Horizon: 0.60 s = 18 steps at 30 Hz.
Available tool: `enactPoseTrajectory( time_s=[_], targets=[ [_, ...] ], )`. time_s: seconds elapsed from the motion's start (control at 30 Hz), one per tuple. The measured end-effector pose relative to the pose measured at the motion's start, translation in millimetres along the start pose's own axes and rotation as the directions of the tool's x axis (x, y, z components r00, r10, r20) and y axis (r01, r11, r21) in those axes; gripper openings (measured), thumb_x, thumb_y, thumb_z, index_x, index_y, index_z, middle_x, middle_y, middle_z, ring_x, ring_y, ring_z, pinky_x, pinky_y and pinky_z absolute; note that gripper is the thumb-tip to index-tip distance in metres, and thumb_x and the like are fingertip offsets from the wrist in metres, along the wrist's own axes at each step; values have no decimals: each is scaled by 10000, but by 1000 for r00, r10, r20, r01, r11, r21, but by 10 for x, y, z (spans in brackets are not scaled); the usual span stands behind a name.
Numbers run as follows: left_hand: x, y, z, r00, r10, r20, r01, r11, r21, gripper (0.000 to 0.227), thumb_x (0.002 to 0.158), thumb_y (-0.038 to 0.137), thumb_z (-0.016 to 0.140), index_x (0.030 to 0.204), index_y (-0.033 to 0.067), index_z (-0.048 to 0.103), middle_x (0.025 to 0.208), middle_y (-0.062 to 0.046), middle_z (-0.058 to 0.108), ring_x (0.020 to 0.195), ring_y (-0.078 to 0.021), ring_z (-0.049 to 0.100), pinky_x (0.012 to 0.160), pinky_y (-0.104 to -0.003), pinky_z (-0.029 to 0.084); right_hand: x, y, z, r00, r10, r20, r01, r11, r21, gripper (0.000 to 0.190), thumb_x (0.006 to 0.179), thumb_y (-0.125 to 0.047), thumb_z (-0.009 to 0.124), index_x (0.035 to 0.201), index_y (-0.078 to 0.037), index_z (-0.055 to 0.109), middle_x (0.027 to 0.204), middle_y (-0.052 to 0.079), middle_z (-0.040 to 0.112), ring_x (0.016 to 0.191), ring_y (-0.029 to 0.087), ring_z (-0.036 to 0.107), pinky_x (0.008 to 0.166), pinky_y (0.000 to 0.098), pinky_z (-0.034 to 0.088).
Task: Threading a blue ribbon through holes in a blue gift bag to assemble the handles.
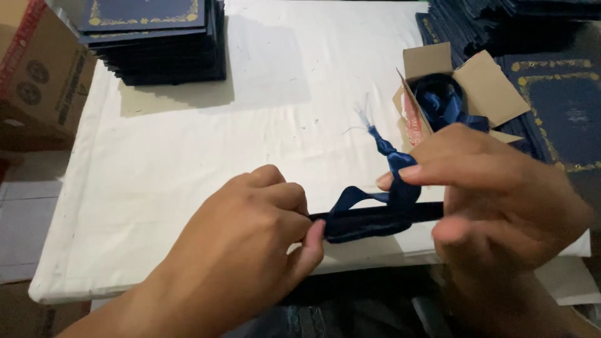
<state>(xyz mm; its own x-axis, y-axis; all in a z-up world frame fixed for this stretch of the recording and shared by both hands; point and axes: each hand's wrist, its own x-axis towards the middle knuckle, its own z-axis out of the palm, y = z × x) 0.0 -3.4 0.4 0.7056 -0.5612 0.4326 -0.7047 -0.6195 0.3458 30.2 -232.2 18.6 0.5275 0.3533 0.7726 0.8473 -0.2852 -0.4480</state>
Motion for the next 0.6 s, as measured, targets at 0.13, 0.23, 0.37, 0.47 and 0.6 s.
enactPoseTrajectory(
  time_s=[0.13,0.23,0.37,0.47,0.6],
  targets=[
    [46,61,-69,992,-73,99,75,997,-18,349,880,255,722,567,107,681,603,-36,598,623,-277,542,558,-412,465,-75,7,-101,999,-22,37,23,999,-39,605,784,-454,542,1022,97,612,858,240,723,708,281,698,689,361,464],
    [103,84,-167,929,-179,325,187,982,7,335,861,436,736,751,123,783,753,-49,654,793,-261,583,625,-408,525,-41,-84,-134,994,-72,87,78,995,-66,669,788,-528,492,1004,97,598,959,281,743,824,338,797,747,379,624],
    [137,47,-204,887,-229,401,223,973,63,484,783,584,818,909,120,760,865,-77,638,926,-293,574,712,-461,525,75,-85,-243,886,62,460,-71,997,2,767,841,-670,429,1136,2,652,1065,129,776,927,225,812,775,339,621],
    [153,1,-192,902,-216,373,195,976,93,530,743,628,848,907,132,755,852,-79,630,932,-307,573,722,-472,521,75,23,-204,628,170,759,-142,985,-103,770,883,-734,477,1298,-105,639,1140,56,771,1004,219,759,779,347,555],
    [192,-14,-222,887,-223,404,182,974,137,579,742,685,868,888,137,752,838,-57,628,904,-285,573,724,-459,512,-67,42,-62,315,515,797,54,829,-557,758,807,-954,673,1015,-227,608,816,54,731,807,307,705,713,477,520]
  ],
)
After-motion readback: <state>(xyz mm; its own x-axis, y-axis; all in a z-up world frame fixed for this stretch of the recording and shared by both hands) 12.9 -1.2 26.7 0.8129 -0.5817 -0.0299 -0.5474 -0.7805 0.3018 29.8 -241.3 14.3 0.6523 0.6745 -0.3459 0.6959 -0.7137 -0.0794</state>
